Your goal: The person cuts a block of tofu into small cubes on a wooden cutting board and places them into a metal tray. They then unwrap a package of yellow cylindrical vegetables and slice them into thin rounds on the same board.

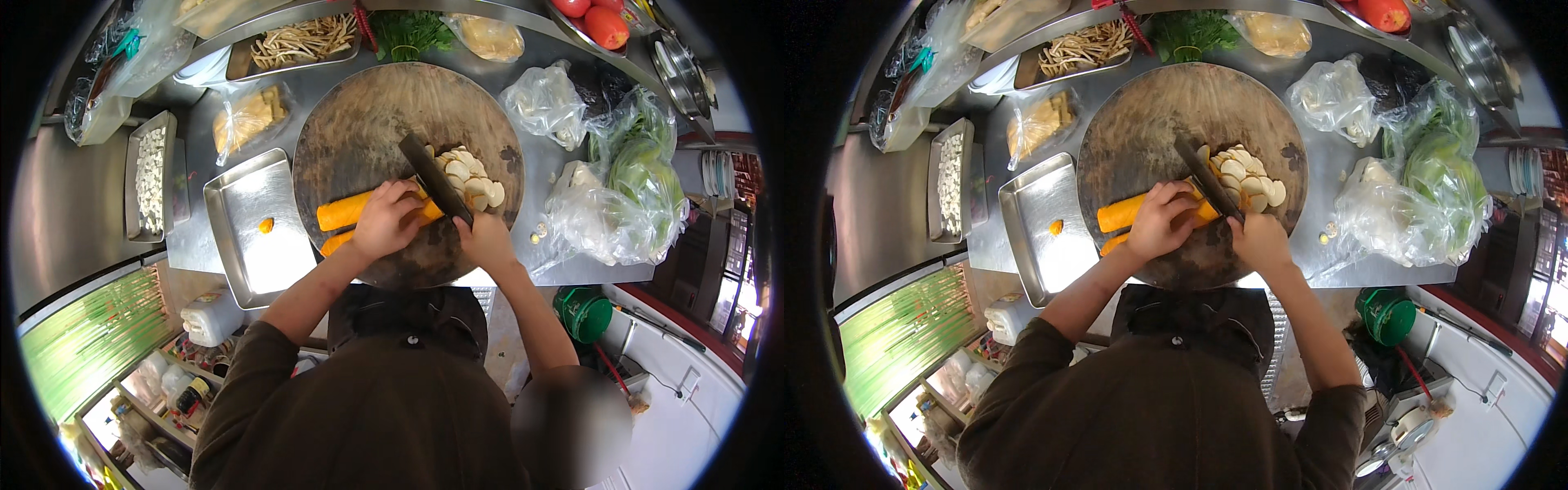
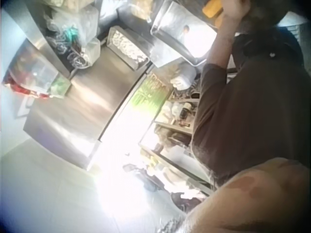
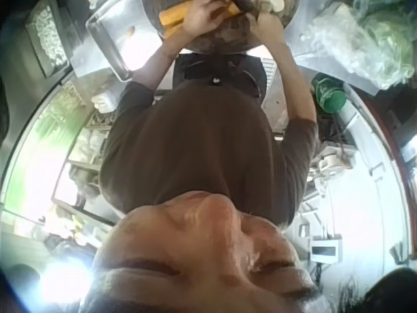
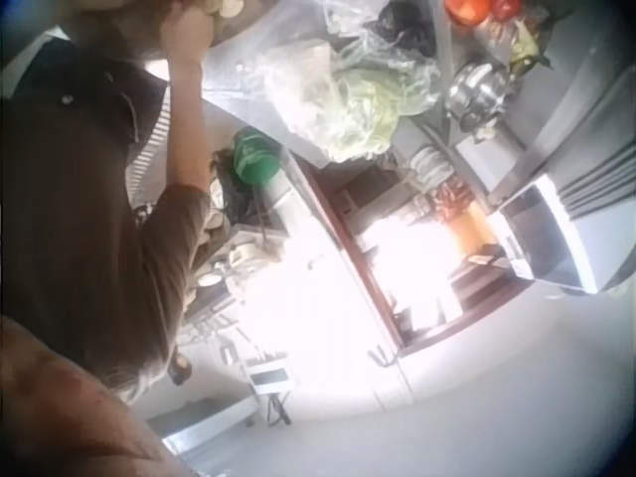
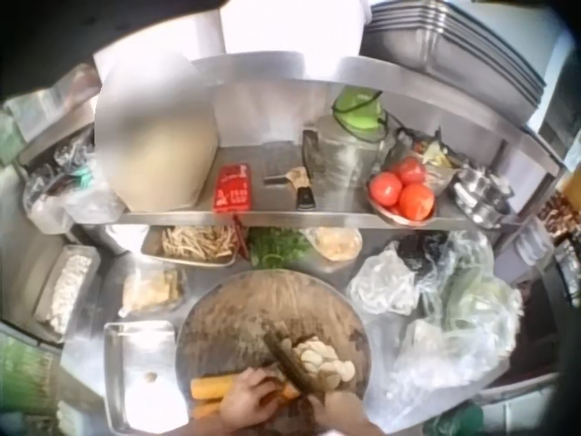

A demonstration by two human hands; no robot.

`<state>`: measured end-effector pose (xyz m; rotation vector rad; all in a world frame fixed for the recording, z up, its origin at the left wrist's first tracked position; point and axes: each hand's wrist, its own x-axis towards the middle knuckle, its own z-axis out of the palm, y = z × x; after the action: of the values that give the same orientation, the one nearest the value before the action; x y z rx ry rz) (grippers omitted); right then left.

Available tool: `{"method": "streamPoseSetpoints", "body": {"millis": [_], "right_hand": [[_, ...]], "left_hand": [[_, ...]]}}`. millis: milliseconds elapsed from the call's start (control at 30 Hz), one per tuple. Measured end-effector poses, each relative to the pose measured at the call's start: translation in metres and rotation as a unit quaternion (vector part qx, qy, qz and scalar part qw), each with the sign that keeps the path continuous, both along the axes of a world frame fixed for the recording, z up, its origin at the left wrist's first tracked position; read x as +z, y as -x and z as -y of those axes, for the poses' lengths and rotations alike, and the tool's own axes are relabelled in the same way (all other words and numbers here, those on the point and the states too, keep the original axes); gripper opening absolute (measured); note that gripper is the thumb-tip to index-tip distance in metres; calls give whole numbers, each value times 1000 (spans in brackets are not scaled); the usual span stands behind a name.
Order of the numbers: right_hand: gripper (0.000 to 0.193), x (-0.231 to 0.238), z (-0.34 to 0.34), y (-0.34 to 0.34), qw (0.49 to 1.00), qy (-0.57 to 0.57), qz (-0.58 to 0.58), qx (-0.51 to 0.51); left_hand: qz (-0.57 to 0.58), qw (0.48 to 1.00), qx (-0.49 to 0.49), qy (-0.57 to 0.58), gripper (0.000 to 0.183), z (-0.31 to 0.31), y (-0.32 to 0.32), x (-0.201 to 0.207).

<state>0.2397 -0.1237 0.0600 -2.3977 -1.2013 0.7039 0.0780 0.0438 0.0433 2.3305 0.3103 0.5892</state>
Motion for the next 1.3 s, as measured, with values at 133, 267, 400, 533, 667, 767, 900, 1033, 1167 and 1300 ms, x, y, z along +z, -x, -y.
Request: {"method": "streamPoseSetpoints", "body": {"millis": [133, 267, 400, 533, 667, 767, 900, 1033, 1167, 1300], "right_hand": [[31, 41, 5, 10, 999, 28, 15, 14], [30, 73, 10, 16, 997, 70, -3, 39], [30, 58, 0, 20, 995, 95, 5, 41], [32, 20, -12, 25, 995, 93, 39, 16], [34, 10, 0, 6, 1000, 11, -4, 0], [32, 31, 9, 9, 1000, -18, 17, 3], [30, 71, 11, 16, 997, 62, -7, 45], [30, 58, 3, 20, 996, 81, -16, 28], [34, 20, -15, 24, 998, 67, 11, 9], [36, 8, -5, 4, 1000, 16, -20, -10]], "left_hand": [[-18, 999, 20, -19, 26, 5, 6, -1], [-33, 999, 19, -5, 27, 5, 4, -1], [-42, 999, 12, 0, 28, 4, 2, 2], [-34, 999, 4, -11, 28, 3, 0, -4], [-15, 1000, 6, -3, 27, 5, 6, -3], [-17, 1000, 23, -1, 25, 4, 2, -3], [-26, 999, 26, 13, 25, 4, 5, -4], [-24, 1000, 18, 8, 24, 4, 2, -1], [-19, 1000, 7, 15, 24, 6, 4, -3], [-6, 1000, -9, 17, 24, -1, 8, 1]]}}
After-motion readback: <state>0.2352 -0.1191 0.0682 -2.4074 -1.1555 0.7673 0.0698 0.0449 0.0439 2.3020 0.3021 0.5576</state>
